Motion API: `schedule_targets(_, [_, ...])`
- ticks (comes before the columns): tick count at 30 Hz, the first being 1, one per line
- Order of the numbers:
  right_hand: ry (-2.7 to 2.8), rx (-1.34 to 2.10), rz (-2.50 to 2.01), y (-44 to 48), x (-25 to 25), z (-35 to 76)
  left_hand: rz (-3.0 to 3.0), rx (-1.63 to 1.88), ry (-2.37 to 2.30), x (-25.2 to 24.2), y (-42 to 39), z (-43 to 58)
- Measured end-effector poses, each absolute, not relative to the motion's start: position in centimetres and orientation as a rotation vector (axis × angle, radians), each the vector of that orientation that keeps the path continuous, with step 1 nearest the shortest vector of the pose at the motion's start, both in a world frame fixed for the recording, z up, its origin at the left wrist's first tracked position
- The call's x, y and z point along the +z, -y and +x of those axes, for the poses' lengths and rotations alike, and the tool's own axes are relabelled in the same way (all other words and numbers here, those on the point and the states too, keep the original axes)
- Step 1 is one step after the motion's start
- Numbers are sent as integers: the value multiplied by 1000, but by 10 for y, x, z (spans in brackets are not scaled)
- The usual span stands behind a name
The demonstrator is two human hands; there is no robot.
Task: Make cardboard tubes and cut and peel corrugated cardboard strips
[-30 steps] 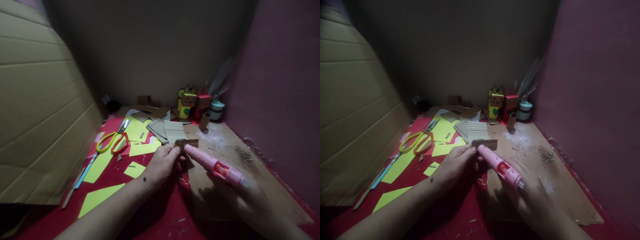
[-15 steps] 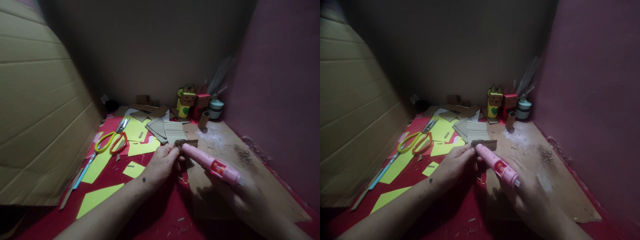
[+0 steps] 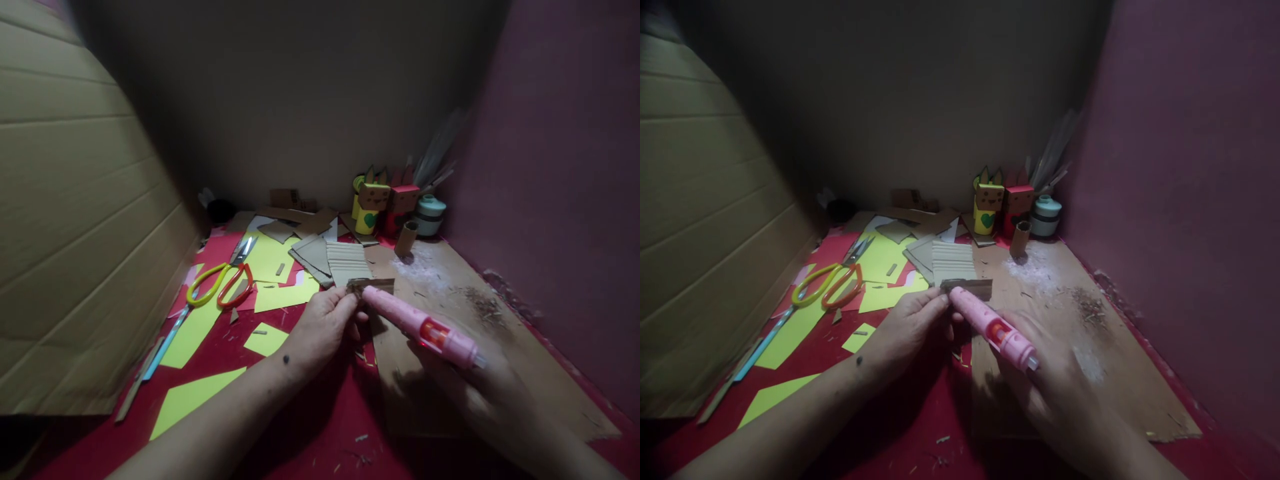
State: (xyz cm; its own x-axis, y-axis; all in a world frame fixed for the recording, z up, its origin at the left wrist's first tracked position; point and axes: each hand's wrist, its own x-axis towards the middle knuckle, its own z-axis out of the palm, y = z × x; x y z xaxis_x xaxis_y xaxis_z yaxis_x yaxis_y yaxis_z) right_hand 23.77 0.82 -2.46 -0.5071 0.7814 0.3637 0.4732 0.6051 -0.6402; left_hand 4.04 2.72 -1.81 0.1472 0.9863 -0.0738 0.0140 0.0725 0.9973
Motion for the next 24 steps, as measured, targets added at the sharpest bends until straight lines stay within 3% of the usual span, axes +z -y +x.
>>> schedule_targets(24, [2100, 719, -1031, -4, -31, 247, 1206, 1051, -1124, -20, -29, 39])
